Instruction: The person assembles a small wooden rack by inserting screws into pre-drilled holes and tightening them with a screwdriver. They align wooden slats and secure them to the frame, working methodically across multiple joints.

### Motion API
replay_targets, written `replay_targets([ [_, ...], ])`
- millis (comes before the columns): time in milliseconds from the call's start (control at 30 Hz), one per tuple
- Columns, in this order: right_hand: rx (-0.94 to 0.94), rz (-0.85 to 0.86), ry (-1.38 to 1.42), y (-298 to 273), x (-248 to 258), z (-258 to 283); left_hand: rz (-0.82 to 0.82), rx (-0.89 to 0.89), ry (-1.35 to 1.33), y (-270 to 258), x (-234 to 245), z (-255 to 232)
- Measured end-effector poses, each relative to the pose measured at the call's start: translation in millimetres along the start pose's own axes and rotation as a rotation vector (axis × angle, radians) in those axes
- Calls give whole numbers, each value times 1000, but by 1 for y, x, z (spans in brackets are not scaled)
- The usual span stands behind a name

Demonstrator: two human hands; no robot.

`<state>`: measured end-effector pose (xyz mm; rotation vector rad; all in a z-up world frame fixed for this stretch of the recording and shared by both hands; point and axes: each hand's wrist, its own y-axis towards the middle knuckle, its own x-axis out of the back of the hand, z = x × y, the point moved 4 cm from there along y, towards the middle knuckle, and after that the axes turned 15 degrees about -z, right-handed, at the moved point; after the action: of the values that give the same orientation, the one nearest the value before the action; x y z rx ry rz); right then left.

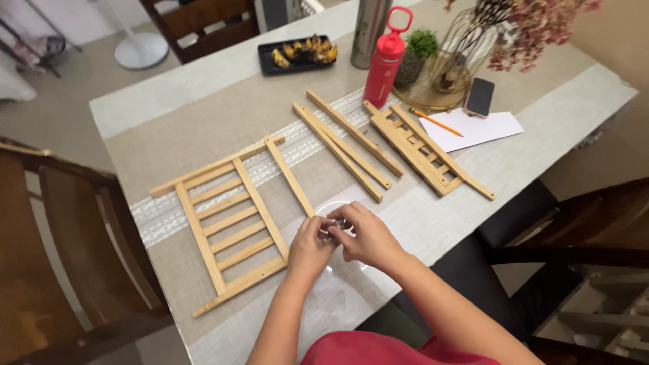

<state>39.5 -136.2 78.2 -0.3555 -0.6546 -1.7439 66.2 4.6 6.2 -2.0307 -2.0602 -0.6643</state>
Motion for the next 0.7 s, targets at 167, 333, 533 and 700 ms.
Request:
replay_targets([
  [167, -2, 8, -13, -2, 4, 8, 38, 22, -19, -1, 2, 0],
  [333, -20, 0, -26, -3, 0, 5, 56, 2, -27, 1, -1, 10],
  [533, 124, 66, -2, 15, 2, -3, 98, -59, -82, 6, 2, 14],
  [700, 268, 110, -10, 23, 4, -2, 91, 1, -56, 16, -1, 11],
])
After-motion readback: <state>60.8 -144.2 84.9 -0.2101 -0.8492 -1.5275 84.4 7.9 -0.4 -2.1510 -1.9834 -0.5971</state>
